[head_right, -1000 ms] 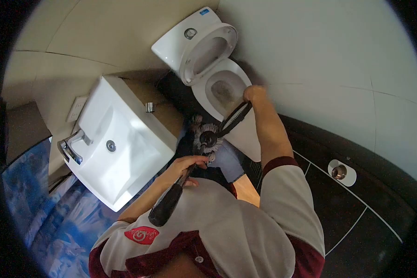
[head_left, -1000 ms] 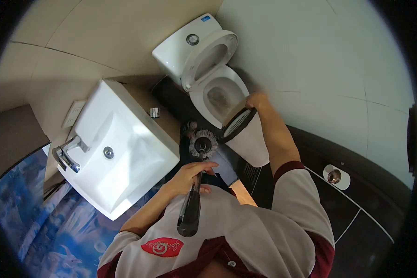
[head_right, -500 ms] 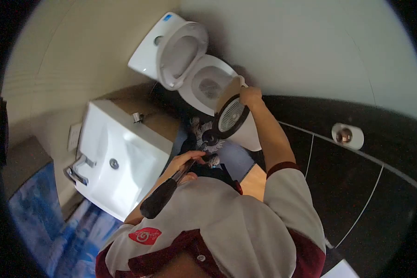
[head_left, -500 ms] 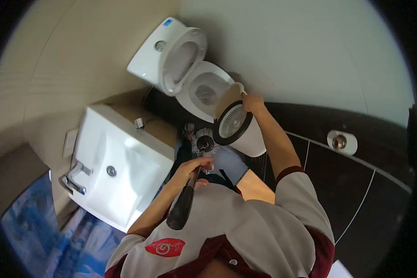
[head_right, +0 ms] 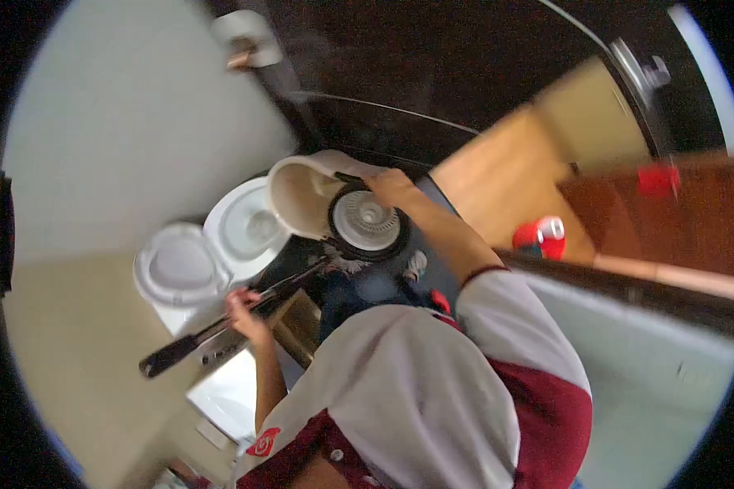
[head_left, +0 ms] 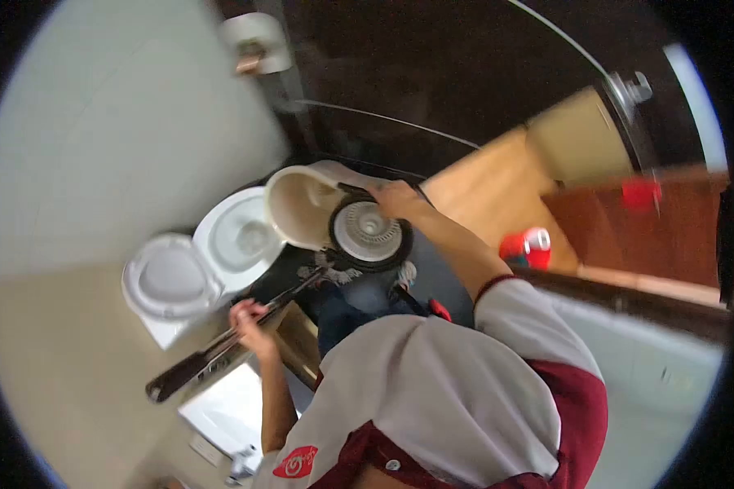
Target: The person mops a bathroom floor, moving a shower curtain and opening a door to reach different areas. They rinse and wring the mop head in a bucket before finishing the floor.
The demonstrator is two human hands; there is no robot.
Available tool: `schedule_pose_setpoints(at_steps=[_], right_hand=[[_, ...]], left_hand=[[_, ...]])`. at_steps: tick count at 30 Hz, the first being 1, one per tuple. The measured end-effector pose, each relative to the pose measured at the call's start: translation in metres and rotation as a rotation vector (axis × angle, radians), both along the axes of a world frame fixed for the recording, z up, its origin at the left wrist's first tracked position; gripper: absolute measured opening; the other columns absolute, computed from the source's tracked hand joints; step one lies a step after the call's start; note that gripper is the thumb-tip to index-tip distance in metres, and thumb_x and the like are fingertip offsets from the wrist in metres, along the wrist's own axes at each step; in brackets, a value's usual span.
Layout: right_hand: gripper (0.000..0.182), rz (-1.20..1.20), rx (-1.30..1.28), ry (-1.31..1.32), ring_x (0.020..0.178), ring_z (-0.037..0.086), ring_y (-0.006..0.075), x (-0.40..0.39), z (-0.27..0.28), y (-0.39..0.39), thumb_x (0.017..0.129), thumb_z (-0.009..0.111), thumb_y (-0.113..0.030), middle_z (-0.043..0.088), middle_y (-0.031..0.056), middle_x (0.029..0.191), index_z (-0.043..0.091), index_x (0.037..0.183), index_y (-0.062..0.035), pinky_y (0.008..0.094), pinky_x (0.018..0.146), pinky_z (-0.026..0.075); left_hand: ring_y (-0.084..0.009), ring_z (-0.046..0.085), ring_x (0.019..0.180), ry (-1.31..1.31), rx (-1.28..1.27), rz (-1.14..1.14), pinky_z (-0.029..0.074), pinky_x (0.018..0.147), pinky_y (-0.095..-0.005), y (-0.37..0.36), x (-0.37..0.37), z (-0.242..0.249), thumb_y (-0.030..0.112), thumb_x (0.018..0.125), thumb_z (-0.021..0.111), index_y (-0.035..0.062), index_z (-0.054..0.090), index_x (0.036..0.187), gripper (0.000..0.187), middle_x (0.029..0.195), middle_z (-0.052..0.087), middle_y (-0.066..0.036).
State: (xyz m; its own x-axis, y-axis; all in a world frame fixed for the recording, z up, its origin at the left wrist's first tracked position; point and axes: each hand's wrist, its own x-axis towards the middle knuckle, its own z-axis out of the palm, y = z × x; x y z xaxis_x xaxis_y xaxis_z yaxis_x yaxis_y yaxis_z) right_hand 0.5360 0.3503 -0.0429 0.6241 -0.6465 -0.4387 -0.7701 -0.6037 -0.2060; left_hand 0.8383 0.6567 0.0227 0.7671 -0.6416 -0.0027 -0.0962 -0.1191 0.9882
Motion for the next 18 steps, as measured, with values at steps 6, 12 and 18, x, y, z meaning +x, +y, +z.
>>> schedule_pose_setpoints(at_steps=[6,12,18], right_hand=[[0.043,-0.234,0.041,0.017,0.097,0.069,0.0376,-0.192,0.002,0.055,0.084,0.063,-0.016,0.07,0.0215,0.101,0.055,0.124,-0.0036,0.0484,0.084,0.053],[0.04,-0.503,0.046,0.101,0.093,0.069,0.0398,-0.351,-0.006,0.081,0.08,0.065,-0.014,0.071,0.0221,0.096,0.057,0.117,-0.0019,0.0501,0.08,0.054],[0.048,-0.729,0.033,0.204,0.091,0.069,0.041,-0.44,-0.01,0.106,0.079,0.07,-0.019,0.07,0.0243,0.096,0.052,0.121,-0.002,0.0509,0.08,0.055]], left_hand=[[-0.0187,0.056,0.072,-0.22,0.025,-0.08,0.047,0.074,-0.0345,-0.005,-0.062,0.005,0.034,0.105,0.04,0.001,0.053,0.09,0.038,0.077,0.056,-0.008],[-0.0159,0.056,0.071,-0.184,0.041,-0.227,0.047,0.074,-0.0318,-0.067,-0.125,0.009,0.027,0.105,0.046,0.0005,0.056,0.095,0.03,0.075,0.059,-0.007],[-0.0159,0.056,0.072,-0.122,0.076,-0.37,0.048,0.073,-0.0312,-0.102,-0.17,0.001,0.021,0.104,0.048,-0.0003,0.055,0.097,0.023,0.08,0.059,-0.009]])
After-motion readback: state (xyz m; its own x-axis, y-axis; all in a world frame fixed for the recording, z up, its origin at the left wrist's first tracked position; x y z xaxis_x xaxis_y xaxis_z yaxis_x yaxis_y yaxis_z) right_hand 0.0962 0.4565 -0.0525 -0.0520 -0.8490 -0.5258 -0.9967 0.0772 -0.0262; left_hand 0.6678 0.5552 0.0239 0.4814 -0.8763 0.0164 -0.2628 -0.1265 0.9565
